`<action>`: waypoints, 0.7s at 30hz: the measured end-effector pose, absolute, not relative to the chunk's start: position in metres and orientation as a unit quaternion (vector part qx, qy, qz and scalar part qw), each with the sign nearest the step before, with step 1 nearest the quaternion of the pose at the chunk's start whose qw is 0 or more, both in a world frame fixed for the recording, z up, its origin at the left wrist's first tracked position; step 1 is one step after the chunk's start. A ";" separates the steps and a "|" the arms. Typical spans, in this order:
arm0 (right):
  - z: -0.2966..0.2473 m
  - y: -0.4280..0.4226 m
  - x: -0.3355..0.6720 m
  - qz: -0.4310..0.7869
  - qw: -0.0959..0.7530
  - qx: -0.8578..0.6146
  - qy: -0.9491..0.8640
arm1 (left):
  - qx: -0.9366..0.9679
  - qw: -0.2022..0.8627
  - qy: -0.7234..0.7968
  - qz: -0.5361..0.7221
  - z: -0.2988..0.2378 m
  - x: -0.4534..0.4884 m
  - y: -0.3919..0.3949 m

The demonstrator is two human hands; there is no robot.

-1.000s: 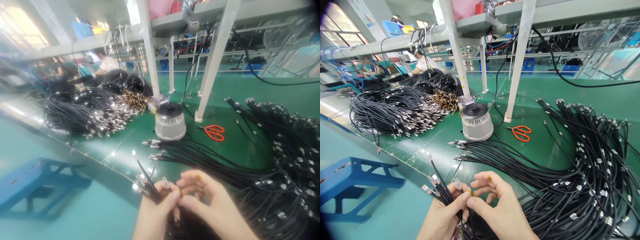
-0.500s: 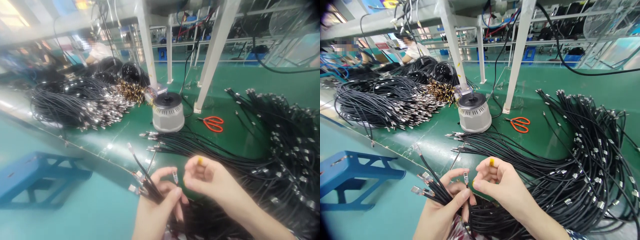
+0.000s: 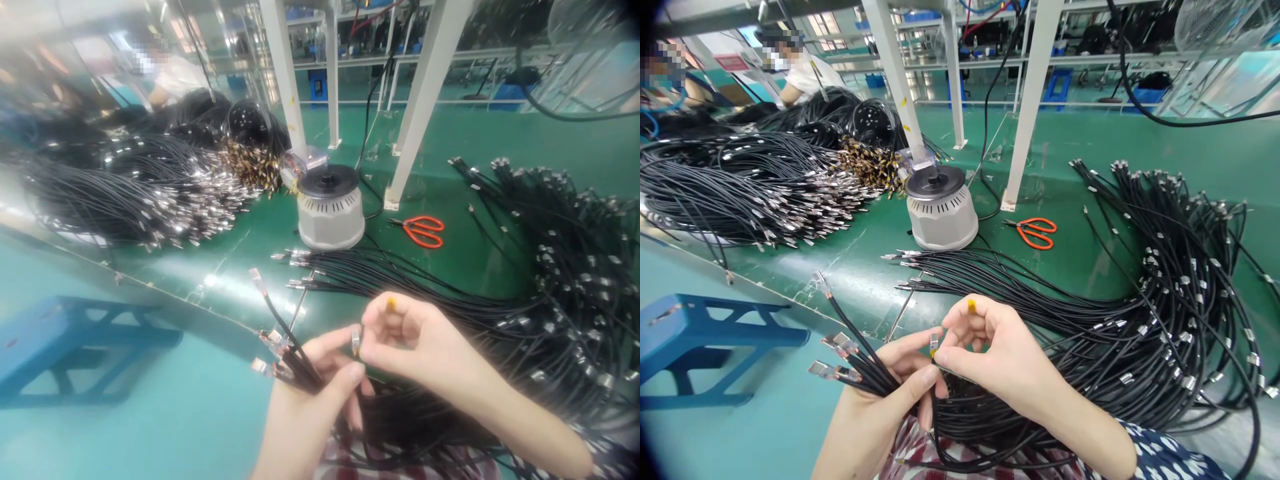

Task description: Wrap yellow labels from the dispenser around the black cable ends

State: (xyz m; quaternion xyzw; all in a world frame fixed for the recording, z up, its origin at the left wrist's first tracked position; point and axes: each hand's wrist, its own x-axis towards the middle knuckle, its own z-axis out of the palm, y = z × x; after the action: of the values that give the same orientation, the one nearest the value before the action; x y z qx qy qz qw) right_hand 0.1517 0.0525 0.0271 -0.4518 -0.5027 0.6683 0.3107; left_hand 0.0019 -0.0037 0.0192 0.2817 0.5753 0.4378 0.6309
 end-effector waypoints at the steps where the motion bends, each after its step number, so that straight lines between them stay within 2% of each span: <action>1: 0.028 0.053 0.151 0.670 0.310 -0.449 -0.503 | 0.281 0.632 0.573 0.439 0.019 0.001 -0.003; 6: 0.030 0.054 0.149 0.670 0.310 -0.453 -0.500 | 0.291 0.660 0.544 0.428 0.010 -0.004 -0.003; 21: 0.029 0.053 0.148 0.677 0.307 -0.454 -0.491 | 0.296 0.655 0.552 0.423 0.008 -0.005 -0.003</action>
State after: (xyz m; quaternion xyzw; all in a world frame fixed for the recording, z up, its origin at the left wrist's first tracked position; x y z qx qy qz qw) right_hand 0.1477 0.0534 0.0287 -0.4544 -0.4905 0.6774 0.3067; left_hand -0.0053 -0.0029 0.0081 0.2963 0.5517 0.4231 0.6548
